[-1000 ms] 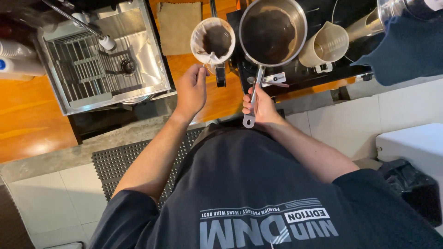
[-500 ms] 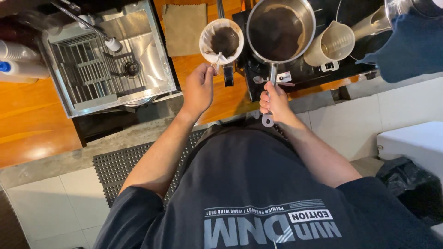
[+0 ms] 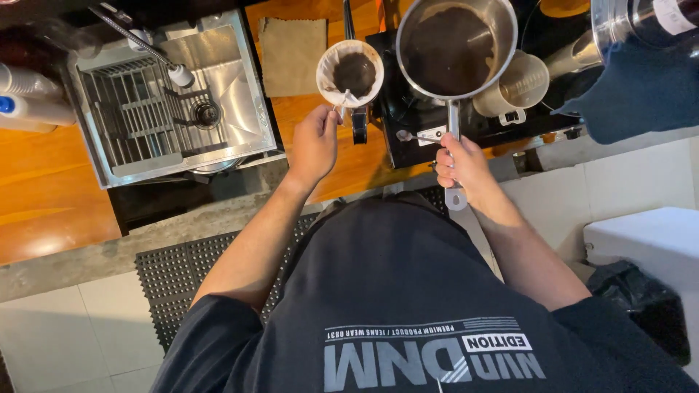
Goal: Stirring coffee grounds in a cloth filter and pouring liquid through it to filter the coffee.
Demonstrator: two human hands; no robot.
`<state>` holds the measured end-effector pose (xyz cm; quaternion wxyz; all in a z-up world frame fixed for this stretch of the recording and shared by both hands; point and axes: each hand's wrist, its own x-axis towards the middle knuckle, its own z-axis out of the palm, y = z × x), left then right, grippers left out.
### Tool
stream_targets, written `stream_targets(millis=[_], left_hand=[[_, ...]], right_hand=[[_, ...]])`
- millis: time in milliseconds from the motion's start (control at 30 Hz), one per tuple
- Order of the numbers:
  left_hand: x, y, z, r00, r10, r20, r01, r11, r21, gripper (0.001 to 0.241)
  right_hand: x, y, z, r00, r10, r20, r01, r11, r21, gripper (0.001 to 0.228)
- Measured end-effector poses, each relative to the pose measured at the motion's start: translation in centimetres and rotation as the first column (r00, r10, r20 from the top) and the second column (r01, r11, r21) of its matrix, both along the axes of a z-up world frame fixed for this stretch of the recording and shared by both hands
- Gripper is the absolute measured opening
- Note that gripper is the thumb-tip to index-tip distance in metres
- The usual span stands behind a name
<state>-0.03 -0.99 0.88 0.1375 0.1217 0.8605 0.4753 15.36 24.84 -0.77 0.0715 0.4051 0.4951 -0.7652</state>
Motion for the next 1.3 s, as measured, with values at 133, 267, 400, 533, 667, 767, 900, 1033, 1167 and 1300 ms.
stream_targets(millis=[133, 267, 400, 533, 667, 767, 900, 1033, 1167, 1300], left_hand=[[0.1, 0.1, 0.9, 1.000, -0.021, 0.012, 0.021, 1.000, -0.017, 0.023], [-0.1, 0.3, 1.2, 1.000, -0.024, 0.012, 0.024, 0.999, -0.022, 0.023], [-0.4, 0.7, 1.3, 0.999, -0.035, 0.016, 0.036, 0.998, -0.055, 0.023], [-0.2, 1.2, 1.3, 0.999, -0.035, 0.036, 0.038, 0.994, -0.099, 0.024], [0.2, 1.6, 2.6, 0.999, -0.017, 0.048, 0.021, 0.997, -0.078, 0.026], [0.4, 1.8, 3.1, 0.999, -0.008, 0.038, 0.011, 0.997, -0.076, 0.026], [0.2, 1.9, 3.2, 1.000, -0.017, 0.014, 0.019, 0.995, -0.102, 0.027], [0.1, 1.9, 3.6, 0.999, -0.031, 0.025, 0.034, 0.994, -0.104, 0.029], [0.1, 2.1, 3.7, 1.000, -0.010, 0.026, 0.012, 0.996, -0.089, 0.028], [-0.1, 2.0, 3.5, 1.000, -0.015, 0.024, 0.017, 0.994, -0.104, 0.028]], right_hand=[[0.7, 0.7, 3.1, 0.999, 0.029, -0.023, -0.029, 0.999, 0.026, 0.017], [1.1, 1.5, 5.5, 0.990, 0.110, -0.089, -0.106, 0.993, 0.053, 0.009], [1.0, 2.3, 7.5, 0.976, 0.172, -0.133, -0.160, 0.982, 0.097, 0.009], [0.8, 3.1, 7.8, 0.966, 0.205, -0.159, -0.187, 0.974, 0.125, 0.009], [0.5, 3.3, 8.6, 0.948, 0.259, -0.186, -0.232, 0.961, 0.152, 0.010], [0.2, 3.3, 9.0, 0.936, 0.289, -0.201, -0.259, 0.952, 0.161, 0.011], [-0.3, 3.3, 9.4, 0.920, 0.327, -0.215, -0.291, 0.939, 0.181, 0.012], [-0.9, 2.9, 10.0, 0.902, 0.377, -0.208, -0.337, 0.919, 0.204, 0.013], [-1.3, 3.0, 9.9, 0.882, 0.429, -0.196, -0.380, 0.893, 0.243, 0.014], [-1.6, 2.9, 10.2, 0.884, 0.425, -0.193, -0.373, 0.892, 0.255, 0.014]])
